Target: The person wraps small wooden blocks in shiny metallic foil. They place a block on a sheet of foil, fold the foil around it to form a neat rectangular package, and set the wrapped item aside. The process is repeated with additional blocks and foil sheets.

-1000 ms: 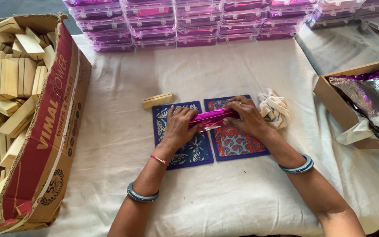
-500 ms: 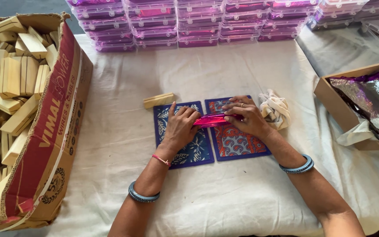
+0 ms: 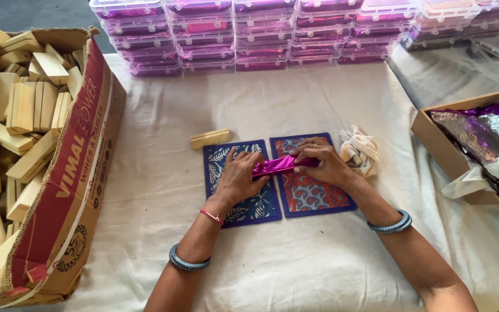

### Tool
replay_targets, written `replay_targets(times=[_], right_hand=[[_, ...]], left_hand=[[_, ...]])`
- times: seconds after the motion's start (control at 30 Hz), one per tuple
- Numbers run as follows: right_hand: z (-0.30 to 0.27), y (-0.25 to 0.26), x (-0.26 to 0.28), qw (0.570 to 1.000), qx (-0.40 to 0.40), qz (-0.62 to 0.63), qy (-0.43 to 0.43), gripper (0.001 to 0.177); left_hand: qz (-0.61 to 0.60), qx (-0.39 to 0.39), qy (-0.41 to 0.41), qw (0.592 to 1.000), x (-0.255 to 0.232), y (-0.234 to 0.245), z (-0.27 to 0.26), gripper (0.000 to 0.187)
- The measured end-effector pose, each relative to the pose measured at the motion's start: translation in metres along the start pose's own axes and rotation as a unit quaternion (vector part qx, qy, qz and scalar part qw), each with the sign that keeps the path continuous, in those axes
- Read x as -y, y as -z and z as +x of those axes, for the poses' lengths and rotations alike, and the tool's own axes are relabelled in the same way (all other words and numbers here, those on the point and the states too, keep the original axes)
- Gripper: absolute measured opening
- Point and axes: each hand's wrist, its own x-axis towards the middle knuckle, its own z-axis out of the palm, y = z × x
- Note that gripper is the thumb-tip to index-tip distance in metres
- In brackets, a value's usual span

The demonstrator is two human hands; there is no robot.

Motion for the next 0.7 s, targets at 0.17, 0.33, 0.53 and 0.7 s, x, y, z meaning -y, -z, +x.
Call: replay_targets(times=[0.17,0.33,0.53,0.7], right_hand=[[0.003,0.001,0.002,0.999,0.009,-0.032,-0.004,0.030],[0.001,0.001,0.007,0.999,0.015,-0.033,-0.027,0.044],[0.005,0.002,0.007,0.997,0.031,-0.040,-0.052,0.047],[0.003,0.001,0.004,0.997,0.026,-0.063,-0.046,0.058]], left_hand=[[-0.001,-0.006,-0.007,1.000,0.003,-0.002,-0.001,0.049],[-0.002,-0.009,-0.010,1.000,0.014,-0.004,-0.002,0.064],[0.099,0.075,0.045,0.991,-0.011,0.036,-0.003,0.070],[0.175,-0.028,-0.140,0.974,-0.028,-0.004,-0.003,0.086]])
